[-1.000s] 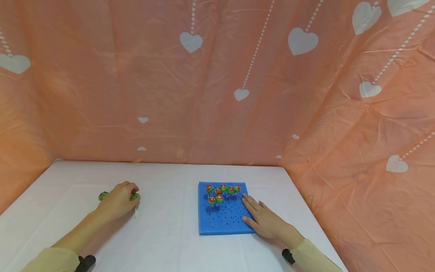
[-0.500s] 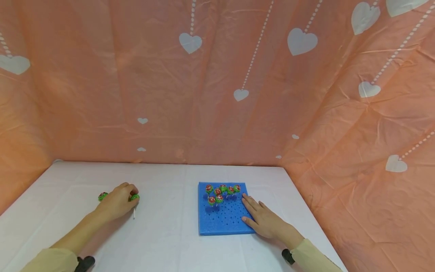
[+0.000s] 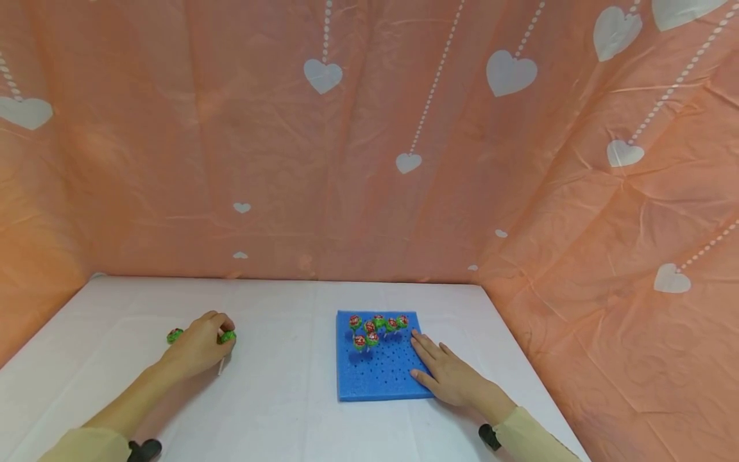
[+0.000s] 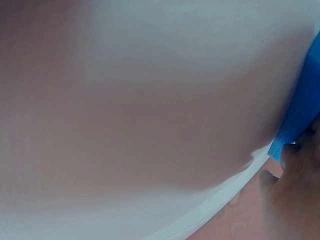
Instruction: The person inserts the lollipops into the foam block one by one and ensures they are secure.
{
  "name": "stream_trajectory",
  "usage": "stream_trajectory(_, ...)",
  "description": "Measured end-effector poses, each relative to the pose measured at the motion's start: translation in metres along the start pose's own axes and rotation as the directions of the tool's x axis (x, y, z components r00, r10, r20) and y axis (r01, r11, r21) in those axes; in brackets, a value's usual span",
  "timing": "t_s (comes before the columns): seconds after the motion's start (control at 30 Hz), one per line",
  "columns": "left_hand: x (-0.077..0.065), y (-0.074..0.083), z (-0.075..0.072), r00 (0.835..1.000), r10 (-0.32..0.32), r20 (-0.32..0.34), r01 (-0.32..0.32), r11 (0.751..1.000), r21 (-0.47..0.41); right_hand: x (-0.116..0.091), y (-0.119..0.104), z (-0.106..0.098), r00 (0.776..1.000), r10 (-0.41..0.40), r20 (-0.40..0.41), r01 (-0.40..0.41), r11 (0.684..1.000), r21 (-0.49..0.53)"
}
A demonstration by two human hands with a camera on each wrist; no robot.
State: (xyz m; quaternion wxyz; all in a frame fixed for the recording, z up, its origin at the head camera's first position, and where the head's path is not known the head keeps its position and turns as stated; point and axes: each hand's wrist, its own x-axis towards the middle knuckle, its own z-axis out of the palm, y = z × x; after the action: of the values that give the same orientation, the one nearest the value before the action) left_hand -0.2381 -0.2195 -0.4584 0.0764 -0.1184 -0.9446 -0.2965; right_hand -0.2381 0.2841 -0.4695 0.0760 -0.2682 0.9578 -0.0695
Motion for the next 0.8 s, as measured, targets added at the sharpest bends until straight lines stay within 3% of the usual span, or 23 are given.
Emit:
stream_trajectory(0.37, -0.002, 0.016, 0.002, 0.994, 0.027, -0.103, -0.038, 0.994, -0.107, 0.001, 0.002, 0.002, 1.0, -0.002, -0.004, 0.002, 1.0, 0.001)
stream_trajectory(0.6, -0.001, 0.031, 0.005, 0.971, 0.067, -0.23, -0.096, 0.988, -0.118, 0.001, 0.003, 0.002, 1.0, -0.004, -0.002, 0.004, 1.0, -0.005)
stream_trajectory(0.8, -0.003, 0.049, 0.011, 0.963, 0.085, -0.258, -0.135, 0.974, -0.184, 0.001, 0.002, 0.002, 1.0, -0.004, 0.0, 0.004, 1.0, -0.003)
